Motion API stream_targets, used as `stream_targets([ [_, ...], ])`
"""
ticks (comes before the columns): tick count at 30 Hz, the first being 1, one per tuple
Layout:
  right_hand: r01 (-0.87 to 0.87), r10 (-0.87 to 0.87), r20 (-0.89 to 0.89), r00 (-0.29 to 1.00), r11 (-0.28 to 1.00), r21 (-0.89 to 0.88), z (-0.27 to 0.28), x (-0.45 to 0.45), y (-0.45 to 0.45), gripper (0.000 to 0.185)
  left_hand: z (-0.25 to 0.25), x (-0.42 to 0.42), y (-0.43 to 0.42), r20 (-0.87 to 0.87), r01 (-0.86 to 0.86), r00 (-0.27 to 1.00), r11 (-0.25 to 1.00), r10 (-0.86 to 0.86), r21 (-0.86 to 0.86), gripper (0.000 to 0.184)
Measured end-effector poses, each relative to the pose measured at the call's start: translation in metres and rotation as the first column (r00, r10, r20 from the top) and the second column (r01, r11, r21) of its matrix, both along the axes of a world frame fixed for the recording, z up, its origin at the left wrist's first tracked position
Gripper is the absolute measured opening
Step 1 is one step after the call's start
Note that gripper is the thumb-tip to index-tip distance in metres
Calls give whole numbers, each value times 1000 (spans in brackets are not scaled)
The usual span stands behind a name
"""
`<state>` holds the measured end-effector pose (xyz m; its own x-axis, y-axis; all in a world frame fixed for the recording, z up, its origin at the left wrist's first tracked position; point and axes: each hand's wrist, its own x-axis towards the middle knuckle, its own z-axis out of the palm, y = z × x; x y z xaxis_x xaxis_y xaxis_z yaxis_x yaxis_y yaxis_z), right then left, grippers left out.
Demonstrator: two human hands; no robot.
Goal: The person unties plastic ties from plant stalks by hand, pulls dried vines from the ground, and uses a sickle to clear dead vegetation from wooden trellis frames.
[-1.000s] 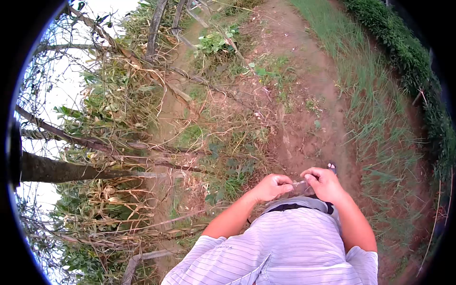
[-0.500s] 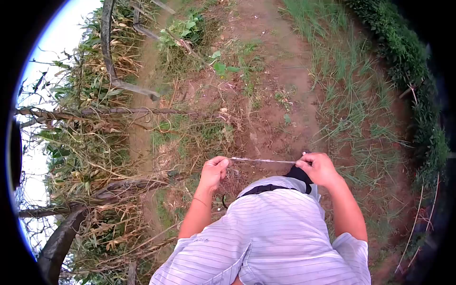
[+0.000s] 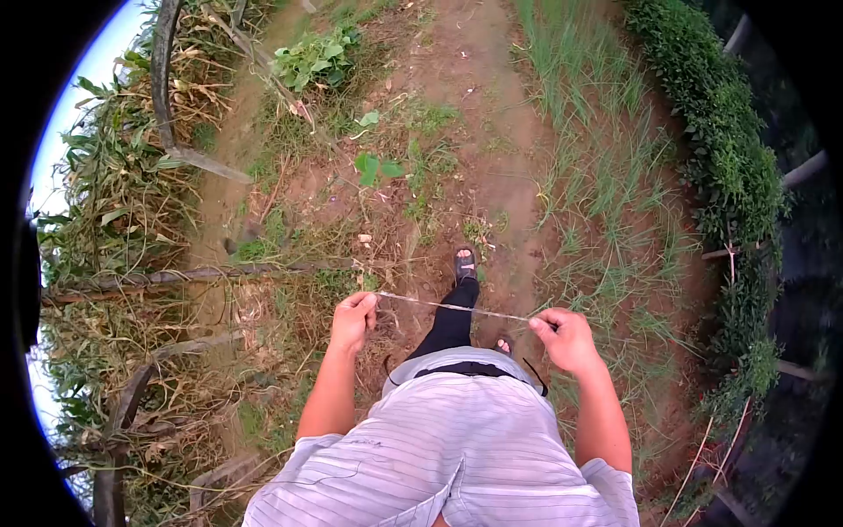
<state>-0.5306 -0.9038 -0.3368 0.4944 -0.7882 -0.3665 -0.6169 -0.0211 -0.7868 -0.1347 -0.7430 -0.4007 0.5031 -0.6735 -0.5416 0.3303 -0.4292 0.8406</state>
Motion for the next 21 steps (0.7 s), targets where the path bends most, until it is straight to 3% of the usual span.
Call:
stream_targets([
  [4,13,-13,-4,1000,999,-38,-15,36,-66,24,-29,42,-80,-138,-46,990,995,34,-88,18],
  [8,79,-80,-69,994,997,-9,-19,74,-141,24,-31,91,-187,-188,74,979,996,-83,-58,18],
  [10,209,-206,-47,977,976,55,-27,87,-172,23,-10,113,-246,-138,233,963,972,-232,-10,17],
  [12,249,-248,-24,968,964,88,-16,101,-204,22,8,134,-298,-132,268,955,963,-265,8,15],
  [14,324,-320,-95,943,945,39,0,116,-237,22,18,155,-353,2,362,932,931,-362,44,15],
  [18,402,-400,-49,915,915,33,-15,133,-295,22,15,176,-437,73,402,912,915,-404,29,16],
  [21,419,-414,-100,905,908,28,-32,148,-355,22,14,188,-488,21,346,937,937,-347,42,15],
])
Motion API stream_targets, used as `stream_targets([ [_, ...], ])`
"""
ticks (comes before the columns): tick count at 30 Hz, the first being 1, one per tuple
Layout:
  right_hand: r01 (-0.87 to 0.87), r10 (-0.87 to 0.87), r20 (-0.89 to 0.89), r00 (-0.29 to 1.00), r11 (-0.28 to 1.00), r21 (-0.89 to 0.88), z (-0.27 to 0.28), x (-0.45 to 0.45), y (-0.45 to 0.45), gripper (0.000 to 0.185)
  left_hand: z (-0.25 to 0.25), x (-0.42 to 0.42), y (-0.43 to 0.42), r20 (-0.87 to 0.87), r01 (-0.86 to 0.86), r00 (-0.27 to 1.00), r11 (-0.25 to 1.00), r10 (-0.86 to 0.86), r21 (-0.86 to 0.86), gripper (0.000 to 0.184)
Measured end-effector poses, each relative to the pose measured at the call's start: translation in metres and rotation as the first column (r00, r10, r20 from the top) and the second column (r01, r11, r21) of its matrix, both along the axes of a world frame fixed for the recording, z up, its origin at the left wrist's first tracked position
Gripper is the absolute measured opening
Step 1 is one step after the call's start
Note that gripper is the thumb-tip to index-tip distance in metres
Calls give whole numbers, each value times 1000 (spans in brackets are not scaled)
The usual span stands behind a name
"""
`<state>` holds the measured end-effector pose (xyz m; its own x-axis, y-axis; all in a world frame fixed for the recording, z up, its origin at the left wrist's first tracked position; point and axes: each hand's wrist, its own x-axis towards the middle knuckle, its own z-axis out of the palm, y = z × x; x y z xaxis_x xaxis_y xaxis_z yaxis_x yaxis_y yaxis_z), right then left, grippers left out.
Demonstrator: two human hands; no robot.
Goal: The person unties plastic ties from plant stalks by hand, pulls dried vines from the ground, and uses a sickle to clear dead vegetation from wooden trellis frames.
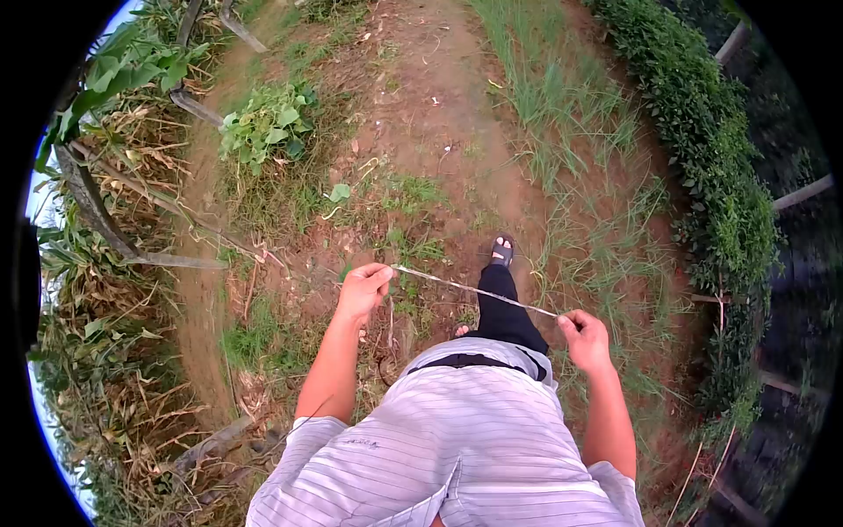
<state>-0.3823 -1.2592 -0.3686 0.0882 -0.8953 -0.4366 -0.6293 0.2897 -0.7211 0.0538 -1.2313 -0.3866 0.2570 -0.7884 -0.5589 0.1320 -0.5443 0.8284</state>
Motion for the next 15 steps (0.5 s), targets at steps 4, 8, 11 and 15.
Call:
stream_targets([
  [4,-44,43,20,999,999,17,-36,14,-104,22,-22,39,-60,-61,-186,980,981,189,46,17],
  [8,-89,95,-58,994,991,98,-70,25,-218,24,-30,80,-113,-1,-414,908,898,419,148,17],
  [11,-133,155,-140,978,979,157,-86,9,-283,27,-31,98,-147,-3,-526,842,822,540,218,17],
  [15,-74,162,-275,948,950,305,-92,-29,-351,30,-49,115,-199,-25,-649,752,747,659,143,16],
])
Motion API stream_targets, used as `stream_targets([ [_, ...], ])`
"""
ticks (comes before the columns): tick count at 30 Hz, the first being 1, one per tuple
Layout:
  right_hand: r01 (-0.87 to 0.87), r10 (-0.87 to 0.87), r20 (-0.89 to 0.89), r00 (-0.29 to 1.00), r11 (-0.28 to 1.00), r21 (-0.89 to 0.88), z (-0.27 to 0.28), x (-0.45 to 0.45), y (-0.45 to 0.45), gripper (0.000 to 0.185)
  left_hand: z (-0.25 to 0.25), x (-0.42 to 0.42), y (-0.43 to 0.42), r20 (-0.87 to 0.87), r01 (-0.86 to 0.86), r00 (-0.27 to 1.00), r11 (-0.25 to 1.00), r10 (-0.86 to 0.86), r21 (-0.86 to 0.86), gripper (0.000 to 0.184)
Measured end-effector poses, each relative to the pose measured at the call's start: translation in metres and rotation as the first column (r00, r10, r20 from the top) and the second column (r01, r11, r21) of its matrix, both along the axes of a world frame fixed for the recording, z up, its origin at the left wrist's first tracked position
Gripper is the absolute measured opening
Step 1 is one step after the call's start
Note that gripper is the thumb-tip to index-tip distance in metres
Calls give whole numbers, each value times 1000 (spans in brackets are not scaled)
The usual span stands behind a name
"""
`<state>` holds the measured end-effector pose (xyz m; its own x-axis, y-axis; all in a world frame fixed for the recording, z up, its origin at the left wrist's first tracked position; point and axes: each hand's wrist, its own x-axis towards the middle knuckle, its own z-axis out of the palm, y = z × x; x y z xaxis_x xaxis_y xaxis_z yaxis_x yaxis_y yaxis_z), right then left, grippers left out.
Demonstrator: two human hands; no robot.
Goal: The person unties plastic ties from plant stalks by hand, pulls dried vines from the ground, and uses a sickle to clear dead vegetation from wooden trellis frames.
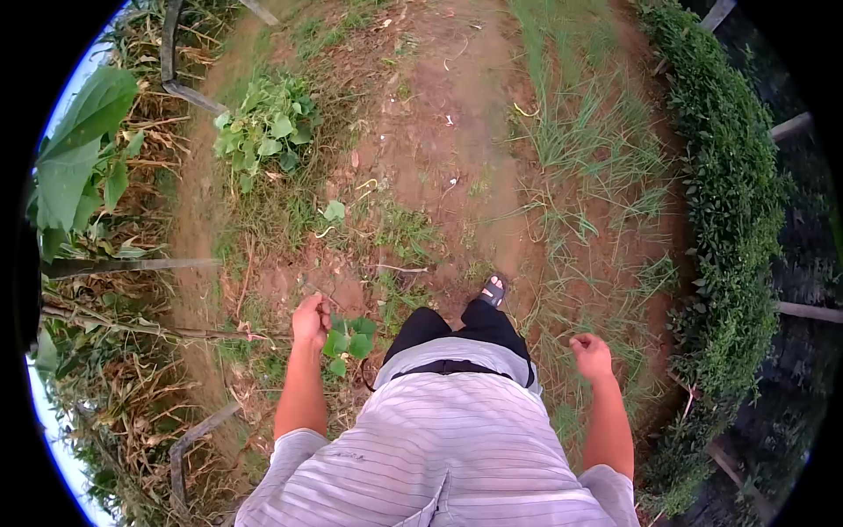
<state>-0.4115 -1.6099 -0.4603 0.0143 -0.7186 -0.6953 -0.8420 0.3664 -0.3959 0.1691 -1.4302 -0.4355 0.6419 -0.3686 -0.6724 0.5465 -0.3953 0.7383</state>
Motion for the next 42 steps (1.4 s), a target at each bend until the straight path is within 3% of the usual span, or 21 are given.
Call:
stream_targets([
  [4,50,-50,-85,995,999,-3,-17,-34,-46,30,-23,17,-46,-38,-62,997,998,62,9,16],
  [6,189,-189,-84,978,982,-12,-16,-32,-65,30,-31,23,-78,-66,3,998,984,9,178,15],
  [8,262,-259,-63,964,964,46,-21,-21,-83,30,-45,37,-112,-56,-10,998,983,20,183,14],
  [12,345,-341,-54,938,935,82,-54,10,-127,29,-113,110,-188,127,-57,991,976,31,210,12],
  [16,403,-398,-83,914,913,60,-76,80,-201,28,-140,175,-349,207,-97,976,981,62,166,9],
  [18,431,-427,-65,902,900,62,-72,130,-253,28,-157,212,-445,176,20,984,993,-40,114,10],
  [21,496,-497,-8,868,864,85,-67,186,-340,26,-115,235,-623,221,209,945,964,-242,163,19],
  [22,555,-560,33,828,826,100,-64,202,-356,25,-97,246,-681,347,298,865,928,-362,224,23],
  [23,570,-576,22,817,813,117,-56,217,-368,25,-82,256,-737,392,317,858,943,-331,103,25],
  [26,582,-587,155,794,809,86,-31,254,-439,27,-10,277,-882,555,439,729,896,-402,72,35],
  [28,548,-551,117,826,834,63,-25,265,-475,27,65,262,-938,558,452,733,891,-391,30,40],
  [30,440,-448,86,890,893,92,-56,256,-504,25,90,254,-967,559,494,737,867,-380,-62,40],
  [31,437,-443,85,893,896,76,-58,258,-522,25,98,255,-977,568,526,738,838,-365,-144,41],
  [34,443,-432,-106,895,887,131,-94,249,-569,24,64,266,-964,343,678,716,723,-608,-131,30],
  [35,176,-167,-69,984,973,147,-137,220,-575,25,41,268,-948,299,691,707,716,-641,-99,23],
  [36,-157,180,-100,978,966,205,-134,223,-610,25,15,271,-926,248,691,699,723,-671,8,20],
  [37,-466,496,-108,862,858,217,-129,228,-646,25,-8,272,-898,134,629,767,777,-627,31,17],
  [38,-733,794,-164,585,605,311,-107,246,-694,25,-30,276,-868,119,608,775,784,-620,127,14],
  [39,-743,799,-196,569,601,294,-105,258,-742,25,-82,288,-823,41,572,812,808,-582,139,15],
  [40,-624,692,-195,695,715,314,-125,261,-783,24,-84,284,-789,-17,478,874,853,-486,208,13],
  [42,-659,728,-230,646,684,312,-114,283,-862,26,-96,273,-716,-98,171,984,945,-149,280,9],
])
